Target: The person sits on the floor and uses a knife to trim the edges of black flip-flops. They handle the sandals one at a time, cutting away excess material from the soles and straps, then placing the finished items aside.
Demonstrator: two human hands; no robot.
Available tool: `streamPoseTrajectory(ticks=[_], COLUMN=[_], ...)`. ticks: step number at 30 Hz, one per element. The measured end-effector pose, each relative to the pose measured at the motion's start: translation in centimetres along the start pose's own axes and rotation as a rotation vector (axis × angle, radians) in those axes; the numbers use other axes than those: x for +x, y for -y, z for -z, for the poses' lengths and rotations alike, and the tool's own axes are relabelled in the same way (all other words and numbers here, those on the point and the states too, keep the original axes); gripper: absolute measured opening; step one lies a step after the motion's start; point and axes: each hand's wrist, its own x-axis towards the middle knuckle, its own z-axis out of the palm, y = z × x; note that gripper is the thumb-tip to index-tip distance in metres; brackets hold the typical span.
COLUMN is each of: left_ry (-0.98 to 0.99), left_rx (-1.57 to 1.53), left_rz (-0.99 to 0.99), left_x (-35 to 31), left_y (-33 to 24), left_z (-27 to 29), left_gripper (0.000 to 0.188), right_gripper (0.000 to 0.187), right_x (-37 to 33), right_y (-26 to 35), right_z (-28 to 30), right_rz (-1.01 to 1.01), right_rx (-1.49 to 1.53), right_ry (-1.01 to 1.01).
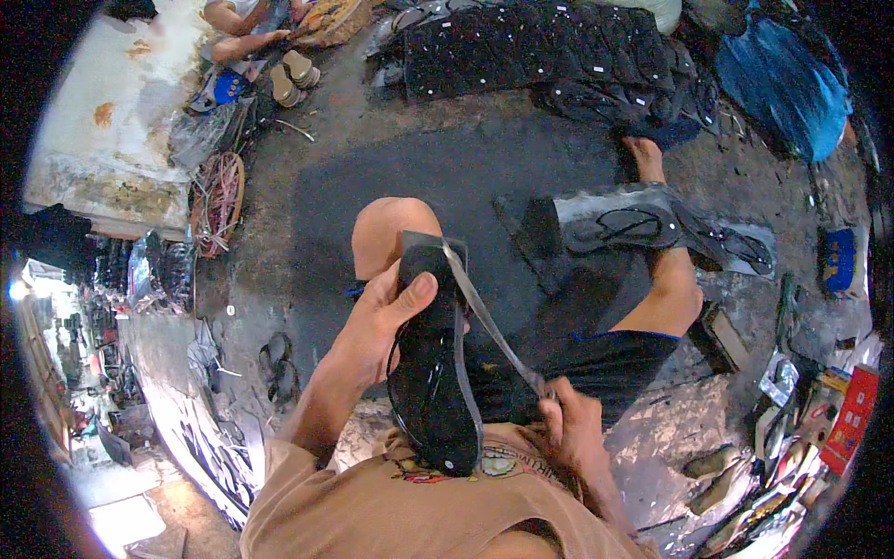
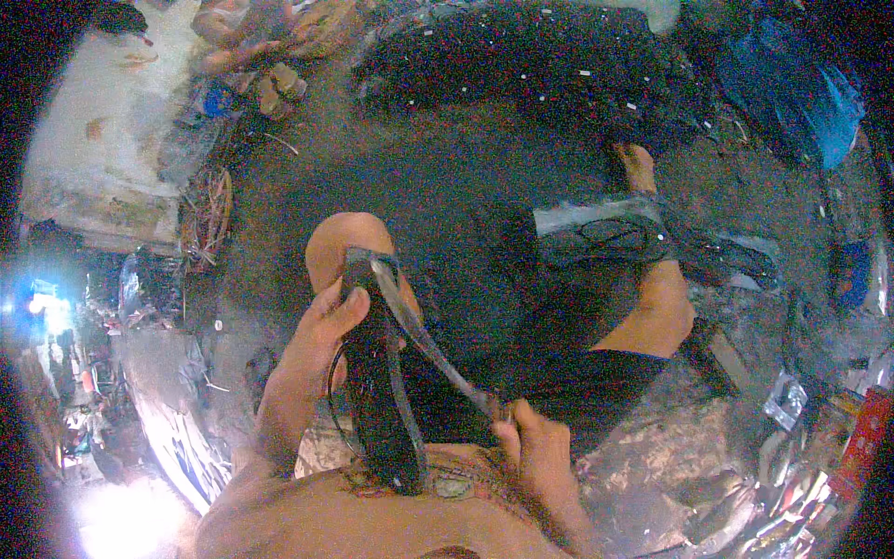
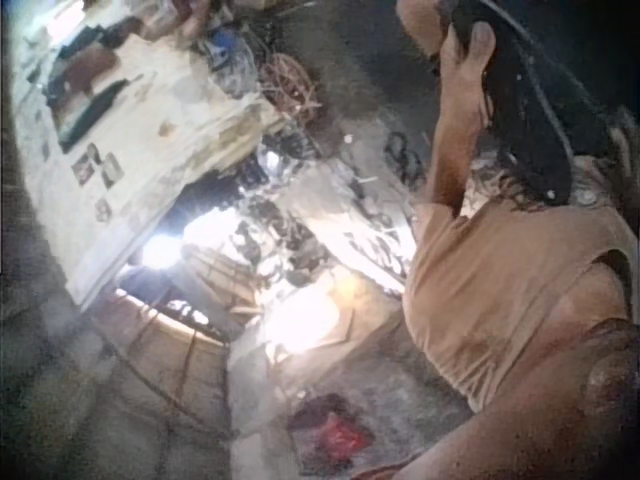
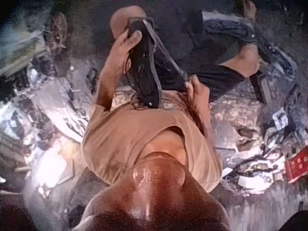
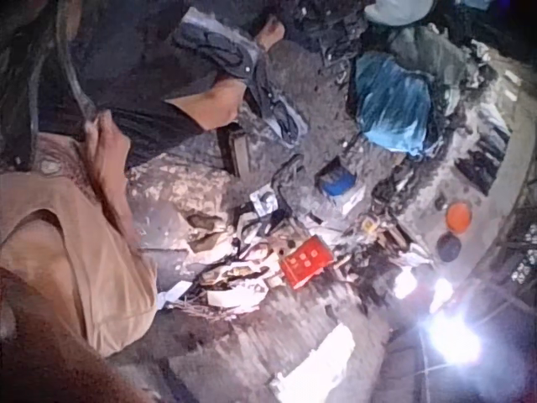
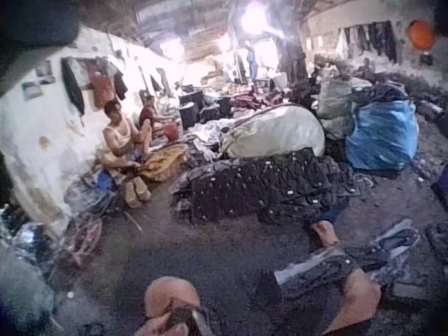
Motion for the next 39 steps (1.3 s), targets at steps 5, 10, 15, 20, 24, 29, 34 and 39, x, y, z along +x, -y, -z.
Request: streamPoseTrajectory(ticks=[5, 10, 15, 20, 24, 29, 34, 39], left_ry=[0.093, 0.111, 0.155, 0.229, 0.185, -0.305, -0.088, -0.077], left_rx=[0.025, 0.152, 0.232, 0.115, -0.019, -0.148, -0.811, -0.700], left_rz=[0.025, 0.046, -0.007, -0.028, -0.564, -0.686, -0.326, -0.265], left_x=[1.3, 2.4, 3.2, 4.3, 5.3, 11.8, 9.6, 8.2], left_y=[-0.3, -0.9, -0.1, -1.8, 2.6, 0.6, -0.7, 3.0], left_z=[0.5, -0.1, 0.0, -0.3, -4.9, -9.0, -8.7, -7.1], left_gripper=[0.044, 0.044, 0.044, 0.045, 0.042, 0.035, 0.026, 0.024], right_gripper=[0.035, 0.040, 0.046, 0.051, 0.046, 0.038, 0.024, 0.030], right_x=[8.7, 14.4, 19.4, 17.6, 15.6, 17.0, 7.7, 5.8], right_y=[2.5, 6.7, 10.0, 8.7, 7.2, 6.7, -1.4, -0.8], right_z=[4.2, 9.6, 10.1, 10.7, 6.3, 3.2, -1.8, 1.5], right_rz=[0.079, 0.161, 0.486, 0.543, 0.281, 0.272, 0.199, 0.045], right_rx=[-0.153, -0.206, -0.279, 0.026, 0.445, 0.322, 0.057, -0.037], right_ry=[0.098, 0.309, 0.299, 0.241, -0.183, -0.475, -0.541, -0.422])
